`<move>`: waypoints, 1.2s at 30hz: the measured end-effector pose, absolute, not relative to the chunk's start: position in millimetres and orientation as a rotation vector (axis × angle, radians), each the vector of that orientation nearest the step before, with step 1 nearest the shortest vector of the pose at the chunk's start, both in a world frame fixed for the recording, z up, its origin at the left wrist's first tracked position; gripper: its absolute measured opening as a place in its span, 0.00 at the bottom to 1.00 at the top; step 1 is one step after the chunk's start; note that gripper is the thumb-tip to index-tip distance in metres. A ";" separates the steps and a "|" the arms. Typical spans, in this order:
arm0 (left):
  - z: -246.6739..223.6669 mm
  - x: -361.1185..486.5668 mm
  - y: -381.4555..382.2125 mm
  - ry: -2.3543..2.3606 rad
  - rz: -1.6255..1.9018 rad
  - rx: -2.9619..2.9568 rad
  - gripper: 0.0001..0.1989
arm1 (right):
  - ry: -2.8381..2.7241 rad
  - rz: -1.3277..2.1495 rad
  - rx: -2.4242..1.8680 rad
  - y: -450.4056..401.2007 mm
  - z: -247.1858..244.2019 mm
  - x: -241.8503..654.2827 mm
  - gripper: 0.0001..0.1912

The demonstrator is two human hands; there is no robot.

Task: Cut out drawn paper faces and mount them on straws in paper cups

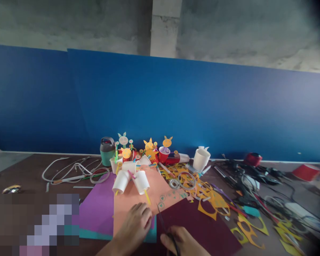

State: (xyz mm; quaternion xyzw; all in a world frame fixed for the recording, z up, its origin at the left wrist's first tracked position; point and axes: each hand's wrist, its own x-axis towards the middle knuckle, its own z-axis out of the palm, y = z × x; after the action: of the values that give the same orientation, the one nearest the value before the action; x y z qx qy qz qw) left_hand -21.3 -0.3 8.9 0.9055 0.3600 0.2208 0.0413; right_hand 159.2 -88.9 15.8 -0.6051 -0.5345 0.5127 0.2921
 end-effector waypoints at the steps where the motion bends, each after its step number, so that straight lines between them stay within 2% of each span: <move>1: 8.9 -21.5 -0.8 1.095 0.681 2.786 0.09 | -1.411 1.394 -1.588 -86.1 15.7 155.1 0.27; 6: 6.8 -24.0 -0.7 1.048 0.717 2.838 0.08 | -1.327 1.454 -1.556 -76.1 28.4 141.9 0.27; 10: 2.6 -24.6 0.0 1.031 0.734 2.867 0.08 | -1.302 1.406 -1.595 -74.0 35.1 133.6 0.23; 16: -2.5 -24.3 -0.1 1.015 0.718 2.867 0.08 | -1.221 1.280 -1.626 -71.4 10.9 125.2 0.19; 36: 9.0 -23.3 -7.1 1.050 0.658 2.805 0.09 | -0.988 1.401 -1.570 -57.0 7.1 111.3 0.28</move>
State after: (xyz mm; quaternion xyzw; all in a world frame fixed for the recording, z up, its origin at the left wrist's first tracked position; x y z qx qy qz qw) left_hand -23.3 -7.1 9.0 0.9140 0.3422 0.2144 0.0377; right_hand 111.3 -57.0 7.1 -0.6199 -0.3898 0.5532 0.3972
